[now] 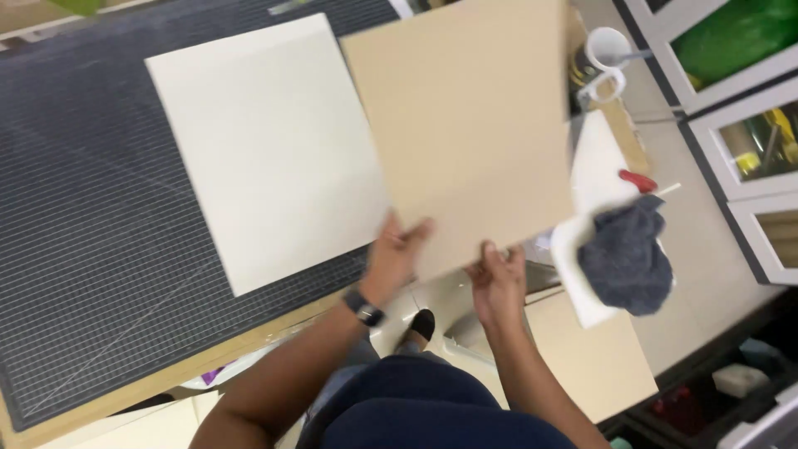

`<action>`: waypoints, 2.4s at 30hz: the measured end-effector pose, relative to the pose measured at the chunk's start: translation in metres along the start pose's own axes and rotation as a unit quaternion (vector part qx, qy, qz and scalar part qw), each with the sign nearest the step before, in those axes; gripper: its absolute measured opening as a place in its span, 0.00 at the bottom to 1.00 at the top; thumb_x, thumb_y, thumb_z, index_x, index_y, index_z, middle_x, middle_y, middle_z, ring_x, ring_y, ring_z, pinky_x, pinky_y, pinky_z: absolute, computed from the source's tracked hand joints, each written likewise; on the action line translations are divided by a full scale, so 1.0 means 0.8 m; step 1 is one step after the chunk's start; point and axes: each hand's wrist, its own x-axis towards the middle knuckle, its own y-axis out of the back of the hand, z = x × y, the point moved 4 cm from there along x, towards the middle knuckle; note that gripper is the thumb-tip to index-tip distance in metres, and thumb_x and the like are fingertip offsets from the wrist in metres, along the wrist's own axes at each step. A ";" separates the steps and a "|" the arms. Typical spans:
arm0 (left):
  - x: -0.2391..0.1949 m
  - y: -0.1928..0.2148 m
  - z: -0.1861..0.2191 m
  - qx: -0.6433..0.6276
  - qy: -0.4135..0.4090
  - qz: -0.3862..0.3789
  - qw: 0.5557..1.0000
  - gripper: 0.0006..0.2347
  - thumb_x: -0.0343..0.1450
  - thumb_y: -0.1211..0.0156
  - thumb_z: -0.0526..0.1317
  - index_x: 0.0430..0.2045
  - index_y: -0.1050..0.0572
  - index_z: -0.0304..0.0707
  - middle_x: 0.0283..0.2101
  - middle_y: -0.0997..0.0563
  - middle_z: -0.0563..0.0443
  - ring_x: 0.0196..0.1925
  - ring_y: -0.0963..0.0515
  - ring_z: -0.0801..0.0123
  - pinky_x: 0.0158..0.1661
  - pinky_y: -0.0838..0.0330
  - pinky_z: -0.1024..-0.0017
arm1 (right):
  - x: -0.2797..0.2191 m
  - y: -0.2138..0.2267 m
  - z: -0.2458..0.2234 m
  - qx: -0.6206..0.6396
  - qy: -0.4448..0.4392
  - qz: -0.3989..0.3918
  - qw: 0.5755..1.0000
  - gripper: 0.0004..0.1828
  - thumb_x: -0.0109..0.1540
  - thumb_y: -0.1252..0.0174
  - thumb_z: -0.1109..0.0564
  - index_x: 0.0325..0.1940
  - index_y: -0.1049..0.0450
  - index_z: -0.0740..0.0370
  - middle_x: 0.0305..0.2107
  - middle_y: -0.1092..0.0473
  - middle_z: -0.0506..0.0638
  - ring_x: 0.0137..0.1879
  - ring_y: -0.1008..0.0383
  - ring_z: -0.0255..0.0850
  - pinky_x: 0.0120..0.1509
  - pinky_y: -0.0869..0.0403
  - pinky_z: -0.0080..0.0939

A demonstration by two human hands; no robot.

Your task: Cutting a paper sheet to size, applying glue to a board using a roller, and mounting the board onto the paper before smoothing it with a squeegee.

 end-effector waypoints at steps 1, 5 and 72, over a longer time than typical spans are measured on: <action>0.014 0.057 0.009 0.048 -0.022 0.021 0.998 0.23 0.73 0.35 0.38 0.64 0.35 0.39 0.57 0.21 0.42 0.55 0.21 0.64 0.55 0.22 0.60 | -0.002 -0.041 0.005 -0.019 -0.029 -0.019 0.999 0.16 0.67 0.39 0.56 0.54 0.37 0.50 0.37 0.23 0.45 0.39 0.18 0.43 0.41 0.15 0.51; 0.038 0.222 0.095 0.175 -0.035 0.108 0.978 0.34 0.74 0.34 0.38 0.73 0.49 0.36 0.54 0.22 0.30 0.52 0.19 0.48 0.53 0.22 0.51 | 0.018 -0.163 0.026 -0.122 -0.052 -0.106 0.986 0.42 0.61 0.32 0.60 0.75 0.45 0.52 0.45 0.30 0.54 0.42 0.20 0.48 0.39 0.13 0.56; 0.303 -0.202 -0.162 0.576 -0.355 -0.151 0.721 0.05 0.76 0.42 0.39 0.34 0.20 0.43 0.34 0.23 0.49 0.49 0.28 0.61 0.50 0.36 0.62 | 0.336 -0.181 -0.194 -0.871 0.314 -0.253 0.280 0.30 0.65 0.44 0.43 0.71 0.37 0.50 0.37 0.23 0.57 0.47 0.21 0.58 0.49 0.26 0.58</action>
